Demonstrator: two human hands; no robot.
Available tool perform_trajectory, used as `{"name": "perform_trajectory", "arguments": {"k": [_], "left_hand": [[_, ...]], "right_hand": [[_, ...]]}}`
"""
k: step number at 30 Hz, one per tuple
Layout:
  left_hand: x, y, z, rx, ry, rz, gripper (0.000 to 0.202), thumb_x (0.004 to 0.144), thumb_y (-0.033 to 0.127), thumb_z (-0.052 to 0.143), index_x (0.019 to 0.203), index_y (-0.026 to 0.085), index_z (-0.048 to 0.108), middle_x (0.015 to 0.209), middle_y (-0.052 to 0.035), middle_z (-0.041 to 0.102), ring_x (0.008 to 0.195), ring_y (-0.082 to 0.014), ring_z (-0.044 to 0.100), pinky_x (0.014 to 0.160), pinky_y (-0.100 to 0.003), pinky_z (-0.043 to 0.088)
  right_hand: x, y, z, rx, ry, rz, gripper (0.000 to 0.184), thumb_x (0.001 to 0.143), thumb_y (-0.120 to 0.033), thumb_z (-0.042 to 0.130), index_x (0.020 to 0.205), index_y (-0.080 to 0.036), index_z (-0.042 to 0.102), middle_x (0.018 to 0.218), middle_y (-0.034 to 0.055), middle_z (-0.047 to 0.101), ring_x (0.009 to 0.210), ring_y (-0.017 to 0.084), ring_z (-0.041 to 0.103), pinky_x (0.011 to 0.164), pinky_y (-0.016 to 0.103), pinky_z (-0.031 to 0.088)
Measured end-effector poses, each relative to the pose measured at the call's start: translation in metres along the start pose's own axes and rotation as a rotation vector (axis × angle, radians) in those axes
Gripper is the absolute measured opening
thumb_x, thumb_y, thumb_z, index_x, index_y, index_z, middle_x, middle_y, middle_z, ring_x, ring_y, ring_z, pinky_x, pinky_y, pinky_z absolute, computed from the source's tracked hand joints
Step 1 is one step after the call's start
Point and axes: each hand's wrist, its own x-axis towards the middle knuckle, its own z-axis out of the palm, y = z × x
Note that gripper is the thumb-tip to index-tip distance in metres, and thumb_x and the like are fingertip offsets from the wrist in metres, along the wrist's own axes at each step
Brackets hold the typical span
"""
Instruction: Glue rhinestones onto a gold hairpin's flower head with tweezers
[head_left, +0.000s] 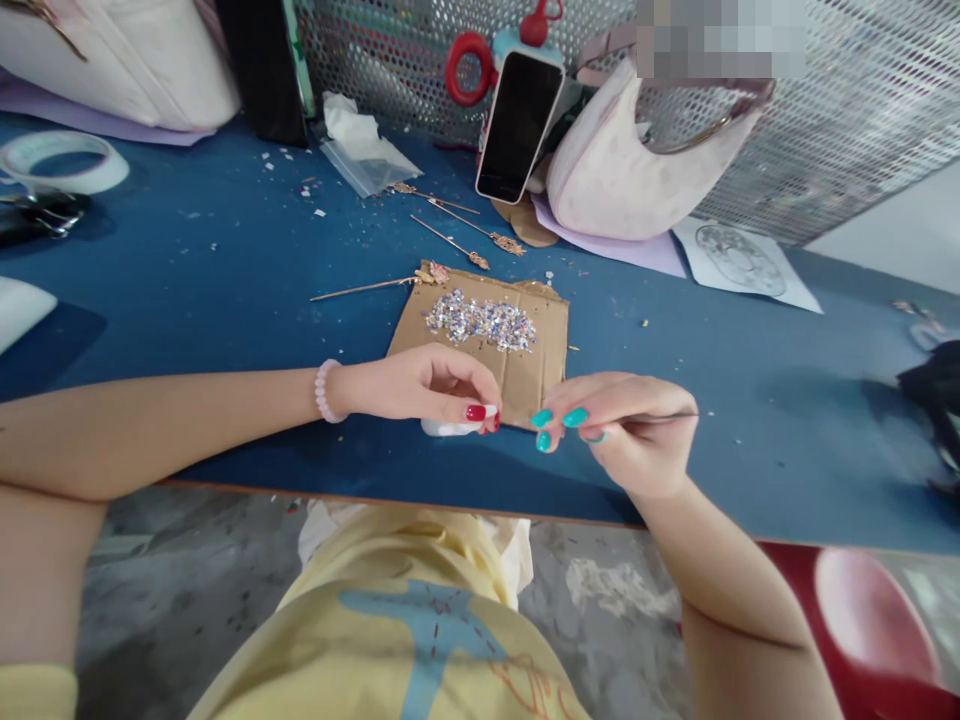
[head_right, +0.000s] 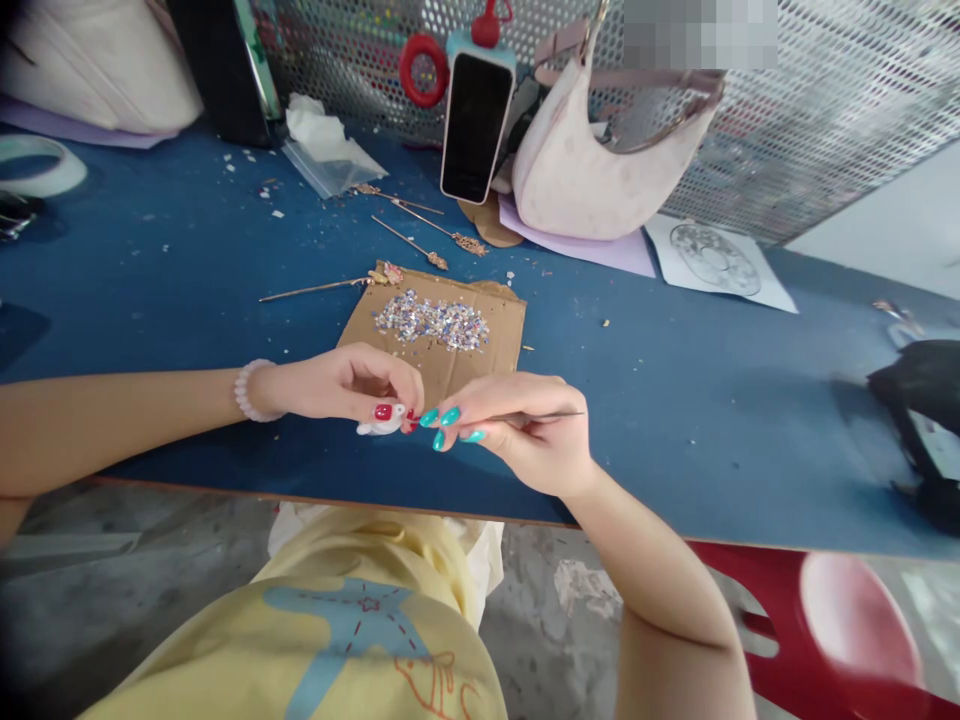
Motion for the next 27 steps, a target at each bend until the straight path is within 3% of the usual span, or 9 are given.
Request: {"name": "perform_trajectory", "arguments": {"k": [8,17,27], "left_hand": [[-0.002,0.001,0.003,0.056,0.023,0.031,0.011,0.083,0.023,0.071,0.088,0.015,0.065,0.084,-0.0018,0.062,0.070,-0.0084,0.058,0.065,-0.021,0.049],[-0.003,0.004,0.008,0.284,0.029,0.030,0.008,0.081,0.021,0.067,0.085,0.017,0.061,0.082,-0.0006,0.061,0.074,-0.0111,0.057,0.068,-0.023,0.047],[-0.003,0.008,0.009,0.319,0.078,0.008,0.008,0.083,0.016,0.059,0.090,0.017,0.063,0.087,-0.0008,0.063,0.074,-0.0091,0.058,0.070,-0.021,0.047]], "right_hand": [[0.002,0.000,-0.002,-0.050,-0.023,0.068,0.021,0.082,-0.013,0.072,0.102,-0.018,0.074,0.092,0.0066,0.077,0.072,0.012,0.072,0.064,0.020,0.061],[0.001,0.000,-0.004,-0.101,-0.099,0.046,0.020,0.082,-0.012,0.071,0.102,-0.016,0.073,0.092,0.0088,0.076,0.072,0.012,0.072,0.068,0.024,0.062],[0.002,0.004,-0.009,-0.192,-0.079,0.041,0.024,0.081,-0.010,0.072,0.103,-0.019,0.072,0.094,0.0060,0.075,0.083,0.013,0.072,0.073,0.023,0.061]]}}
